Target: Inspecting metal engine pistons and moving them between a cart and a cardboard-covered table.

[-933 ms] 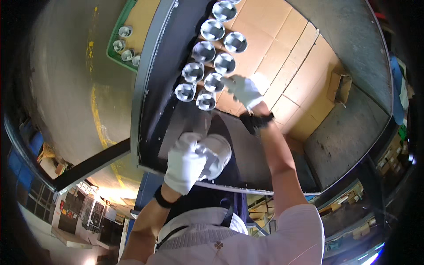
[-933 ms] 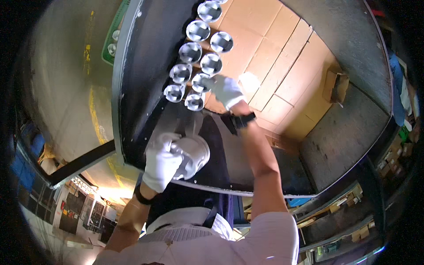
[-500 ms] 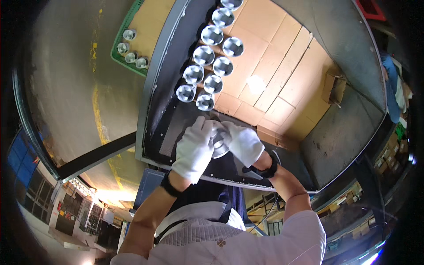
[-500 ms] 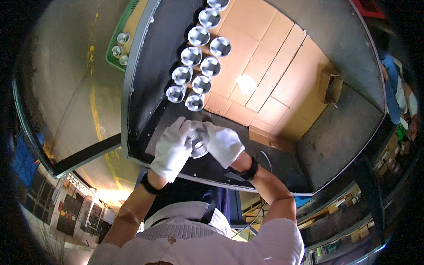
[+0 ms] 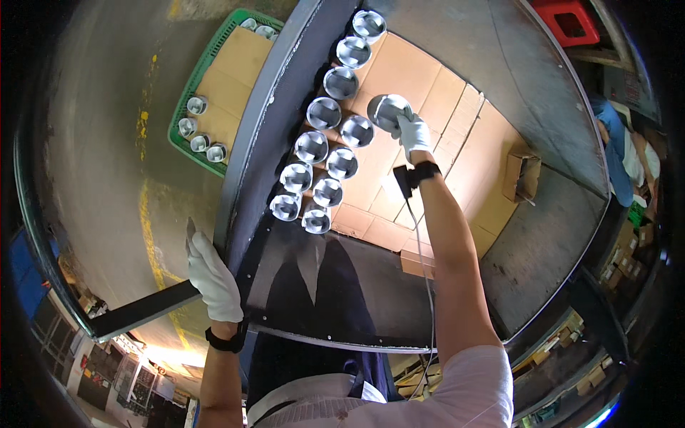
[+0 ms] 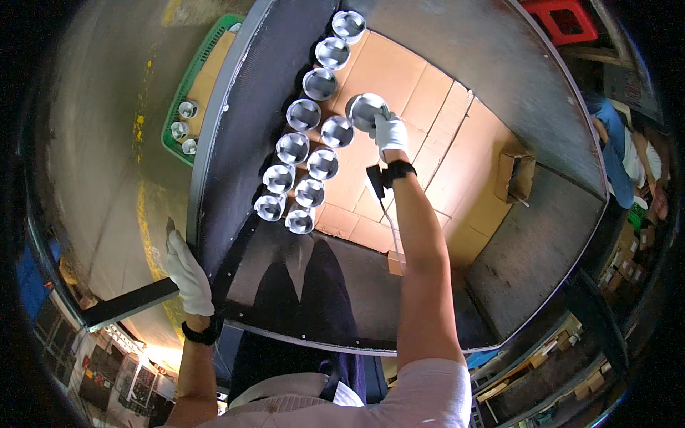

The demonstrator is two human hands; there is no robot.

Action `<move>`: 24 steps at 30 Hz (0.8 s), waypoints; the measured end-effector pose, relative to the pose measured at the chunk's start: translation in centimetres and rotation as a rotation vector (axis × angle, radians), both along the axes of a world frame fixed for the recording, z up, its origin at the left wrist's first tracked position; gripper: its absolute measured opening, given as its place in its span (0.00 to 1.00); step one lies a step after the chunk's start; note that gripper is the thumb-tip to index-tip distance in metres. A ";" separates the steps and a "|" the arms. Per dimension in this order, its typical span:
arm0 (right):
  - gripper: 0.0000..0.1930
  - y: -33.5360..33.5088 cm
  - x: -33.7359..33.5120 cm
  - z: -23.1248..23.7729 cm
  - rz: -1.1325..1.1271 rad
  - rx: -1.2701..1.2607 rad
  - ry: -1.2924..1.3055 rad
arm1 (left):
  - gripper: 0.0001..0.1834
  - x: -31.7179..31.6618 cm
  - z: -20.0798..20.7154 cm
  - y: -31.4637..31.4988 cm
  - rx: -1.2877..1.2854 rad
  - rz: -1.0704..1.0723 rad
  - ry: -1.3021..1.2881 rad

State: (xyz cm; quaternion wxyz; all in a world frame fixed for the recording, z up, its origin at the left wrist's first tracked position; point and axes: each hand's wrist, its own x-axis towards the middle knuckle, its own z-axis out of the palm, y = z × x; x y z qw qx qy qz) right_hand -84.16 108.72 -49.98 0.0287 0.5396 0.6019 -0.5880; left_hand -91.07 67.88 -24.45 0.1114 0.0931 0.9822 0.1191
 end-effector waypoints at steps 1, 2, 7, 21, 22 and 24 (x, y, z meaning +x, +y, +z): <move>0.11 0.4 -0.6 -1.4 -0.046 -0.018 -0.002 | 0.18 0.0 -0.1 0.5 -0.017 0.016 0.009; 0.11 0.7 -1.1 -2.8 -0.049 -0.019 -0.004 | 0.18 0.0 -0.2 1.1 -0.018 0.014 0.008; 0.11 0.5 -3.4 -7.0 -0.087 -0.091 -0.113 | 0.23 -0.3 0.1 1.9 0.075 0.087 -0.048; 0.16 0.0 -3.4 -12.1 0.021 0.125 -0.237 | 0.33 -0.1 0.4 2.6 0.238 0.280 -0.154; 0.16 0.0 -3.2 -12.5 0.020 0.124 -0.237 | 0.33 -0.2 0.5 2.9 0.264 0.324 -0.181; 0.16 -0.3 -3.2 -12.7 0.040 0.086 -0.257 | 0.33 -0.3 0.9 3.3 0.296 0.356 -0.200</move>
